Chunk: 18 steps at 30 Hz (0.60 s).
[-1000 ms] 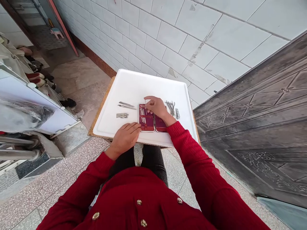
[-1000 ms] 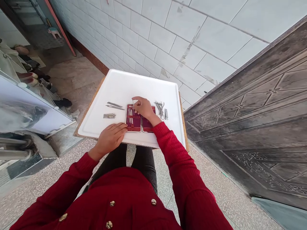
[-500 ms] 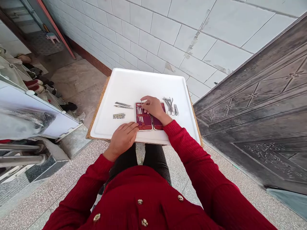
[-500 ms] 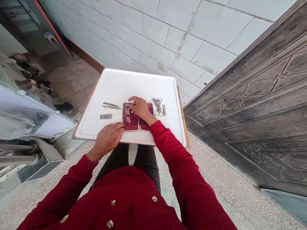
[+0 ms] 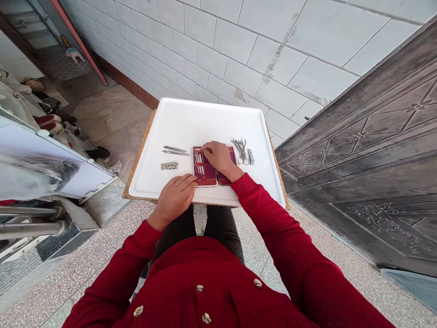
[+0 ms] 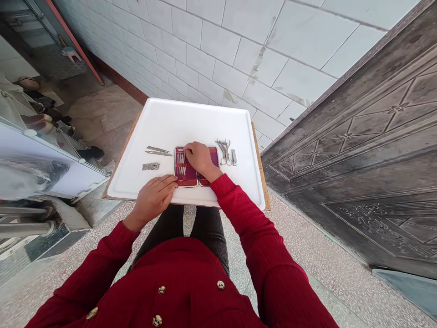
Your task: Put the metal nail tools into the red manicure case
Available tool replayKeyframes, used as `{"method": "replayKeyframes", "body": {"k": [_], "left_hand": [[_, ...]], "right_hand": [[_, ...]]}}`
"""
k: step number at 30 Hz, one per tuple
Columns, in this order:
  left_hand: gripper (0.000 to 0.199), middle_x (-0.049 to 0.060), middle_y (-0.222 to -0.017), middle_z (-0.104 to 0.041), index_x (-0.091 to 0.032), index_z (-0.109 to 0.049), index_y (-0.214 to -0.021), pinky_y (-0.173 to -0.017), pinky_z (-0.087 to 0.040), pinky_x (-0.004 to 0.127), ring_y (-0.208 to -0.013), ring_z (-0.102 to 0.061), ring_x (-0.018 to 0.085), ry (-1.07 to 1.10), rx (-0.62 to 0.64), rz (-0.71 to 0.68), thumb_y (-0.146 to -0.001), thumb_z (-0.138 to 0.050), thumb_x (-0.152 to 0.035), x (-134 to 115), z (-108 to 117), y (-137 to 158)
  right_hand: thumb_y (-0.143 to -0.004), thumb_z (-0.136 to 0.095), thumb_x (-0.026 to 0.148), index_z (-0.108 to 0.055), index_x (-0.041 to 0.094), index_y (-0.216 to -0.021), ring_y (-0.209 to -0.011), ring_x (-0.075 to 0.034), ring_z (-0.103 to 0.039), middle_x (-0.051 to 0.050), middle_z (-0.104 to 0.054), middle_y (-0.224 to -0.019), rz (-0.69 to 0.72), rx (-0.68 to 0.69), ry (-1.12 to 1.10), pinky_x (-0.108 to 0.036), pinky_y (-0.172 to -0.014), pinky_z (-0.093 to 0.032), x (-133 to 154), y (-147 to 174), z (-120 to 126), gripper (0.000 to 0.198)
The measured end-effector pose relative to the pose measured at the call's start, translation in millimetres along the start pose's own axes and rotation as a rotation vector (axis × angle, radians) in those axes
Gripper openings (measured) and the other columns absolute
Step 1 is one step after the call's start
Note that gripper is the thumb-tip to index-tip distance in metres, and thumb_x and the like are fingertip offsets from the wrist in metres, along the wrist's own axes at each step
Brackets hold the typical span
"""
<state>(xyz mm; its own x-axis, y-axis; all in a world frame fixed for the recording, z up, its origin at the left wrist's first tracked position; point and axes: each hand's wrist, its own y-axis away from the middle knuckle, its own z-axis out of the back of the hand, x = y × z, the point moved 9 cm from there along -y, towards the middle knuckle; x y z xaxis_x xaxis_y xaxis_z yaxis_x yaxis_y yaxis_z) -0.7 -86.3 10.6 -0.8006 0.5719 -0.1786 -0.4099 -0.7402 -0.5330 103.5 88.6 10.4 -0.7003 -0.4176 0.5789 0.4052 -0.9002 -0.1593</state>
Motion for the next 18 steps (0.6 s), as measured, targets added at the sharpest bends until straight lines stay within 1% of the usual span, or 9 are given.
{"method": "replayKeyframes", "body": {"k": [7,10,12,14,18], "left_hand": [[0.029,0.01,-0.129,-0.077,-0.02,-0.073,-0.121,-0.106,-0.055,0.044,-0.125,-0.069,0.025,-0.007,0.026,-0.003,-0.104,-0.049,-0.016,-2,1,-2],[0.029,0.009,-0.129,-0.077,-0.021,-0.073,-0.121,-0.105,-0.055,0.044,-0.126,-0.069,0.025,-0.01,0.041,-0.007,-0.105,-0.05,-0.015,-3,1,-2],[0.028,0.009,-0.129,-0.077,-0.021,-0.073,-0.121,-0.105,-0.056,0.044,-0.126,-0.069,0.025,-0.01,0.041,-0.009,-0.105,-0.05,-0.015,-3,0,-1],[0.028,0.009,-0.129,-0.077,-0.02,-0.072,-0.121,-0.104,-0.056,0.043,-0.125,-0.069,0.025,-0.017,0.028,-0.014,-0.105,-0.05,-0.015,-4,1,-1],[0.025,0.01,-0.129,-0.077,-0.018,-0.072,-0.119,-0.103,-0.056,0.043,-0.124,-0.07,0.026,-0.031,-0.005,-0.027,-0.105,-0.052,-0.014,-5,2,0]], "right_hand": [[-0.096,-0.053,0.011,-0.082,0.018,-0.101,-0.096,-0.023,-0.071,-0.008,-0.08,-0.104,0.05,-0.006,0.071,-0.034,-0.089,-0.052,5,3,-2,0.03],[-0.096,-0.054,0.011,-0.081,0.018,-0.1,-0.095,-0.022,-0.071,-0.007,-0.08,-0.103,0.068,-0.006,0.075,-0.033,-0.087,-0.051,13,5,1,0.029],[-0.096,-0.055,0.013,-0.081,0.018,-0.1,-0.092,-0.021,-0.07,-0.007,-0.079,-0.103,0.084,0.013,0.092,-0.032,-0.085,-0.05,24,4,3,0.027],[-0.095,-0.056,0.014,-0.081,0.018,-0.098,-0.089,-0.021,-0.068,-0.007,-0.079,-0.101,0.112,0.066,0.148,-0.031,-0.08,-0.048,40,0,0,0.025],[-0.097,-0.055,0.017,-0.08,0.019,-0.095,-0.088,-0.022,-0.066,-0.008,-0.078,-0.102,0.171,0.219,0.307,-0.031,-0.074,-0.044,73,-14,-21,0.026]]}}
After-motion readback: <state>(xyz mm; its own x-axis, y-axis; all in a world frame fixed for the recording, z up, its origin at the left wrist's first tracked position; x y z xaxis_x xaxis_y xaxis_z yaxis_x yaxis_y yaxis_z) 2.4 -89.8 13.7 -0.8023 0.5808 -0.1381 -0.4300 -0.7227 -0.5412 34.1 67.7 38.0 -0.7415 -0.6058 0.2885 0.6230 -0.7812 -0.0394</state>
